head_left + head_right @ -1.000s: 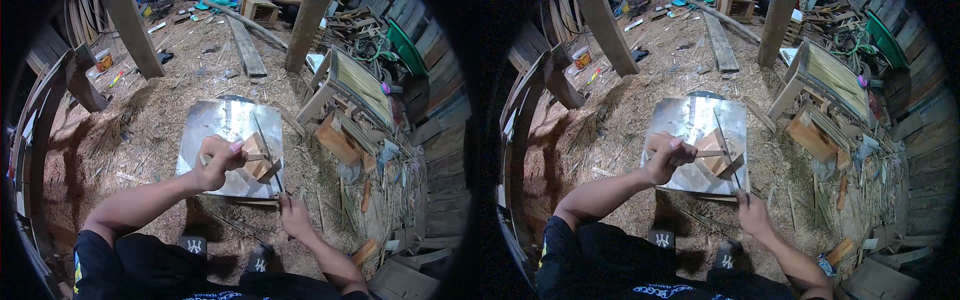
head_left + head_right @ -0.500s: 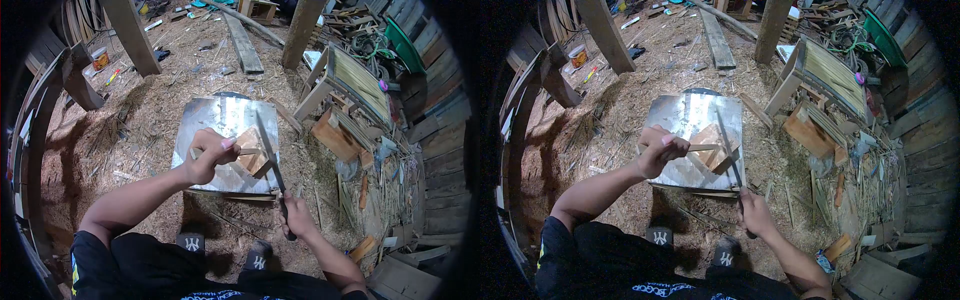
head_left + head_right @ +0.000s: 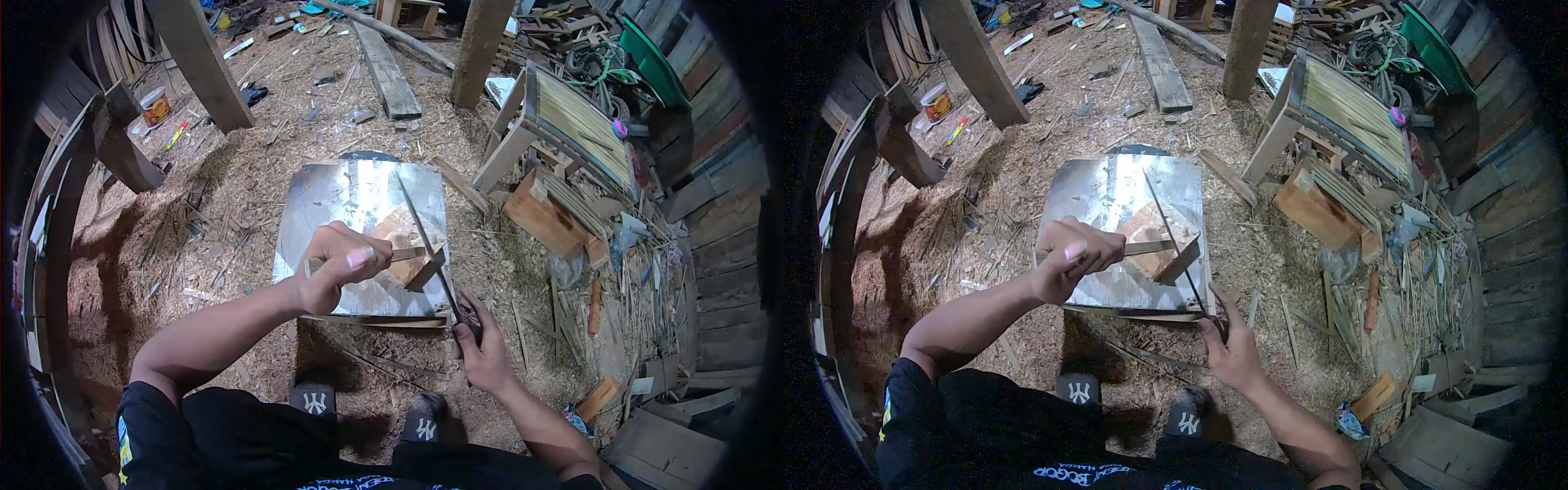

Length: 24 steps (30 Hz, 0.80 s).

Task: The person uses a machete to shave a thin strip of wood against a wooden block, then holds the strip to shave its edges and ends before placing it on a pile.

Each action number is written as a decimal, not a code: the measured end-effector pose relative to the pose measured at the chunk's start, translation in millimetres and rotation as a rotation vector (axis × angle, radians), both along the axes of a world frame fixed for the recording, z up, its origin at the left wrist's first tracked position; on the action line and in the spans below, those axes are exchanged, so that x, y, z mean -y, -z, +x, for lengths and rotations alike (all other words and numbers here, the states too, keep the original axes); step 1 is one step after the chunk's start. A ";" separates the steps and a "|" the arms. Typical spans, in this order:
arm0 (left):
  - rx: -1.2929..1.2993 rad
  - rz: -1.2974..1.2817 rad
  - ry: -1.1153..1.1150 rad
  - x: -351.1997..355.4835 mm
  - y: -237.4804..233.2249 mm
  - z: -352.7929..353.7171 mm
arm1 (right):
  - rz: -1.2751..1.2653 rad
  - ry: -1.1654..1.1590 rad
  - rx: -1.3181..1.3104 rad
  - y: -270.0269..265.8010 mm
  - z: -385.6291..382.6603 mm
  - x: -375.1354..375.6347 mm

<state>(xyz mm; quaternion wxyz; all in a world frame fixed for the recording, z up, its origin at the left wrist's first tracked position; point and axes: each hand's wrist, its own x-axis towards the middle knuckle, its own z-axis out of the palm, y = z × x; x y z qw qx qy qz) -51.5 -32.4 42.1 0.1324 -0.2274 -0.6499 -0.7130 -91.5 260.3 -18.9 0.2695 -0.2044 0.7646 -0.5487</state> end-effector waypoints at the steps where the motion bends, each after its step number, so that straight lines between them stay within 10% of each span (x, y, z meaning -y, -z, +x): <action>1: -0.005 0.023 0.012 -0.3 0.3 0.4 | 0.029 -0.031 -0.071 3.2 -0.7 -0.4; 22: -0.102 0.000 0.021 -8.2 7.4 4.3 | -0.221 -0.099 -0.457 19.8 2.9 5.4; 24: -0.077 -0.005 0.016 -9.0 6.4 4.4 | 0.035 -0.011 -0.022 22.2 4.1 9.9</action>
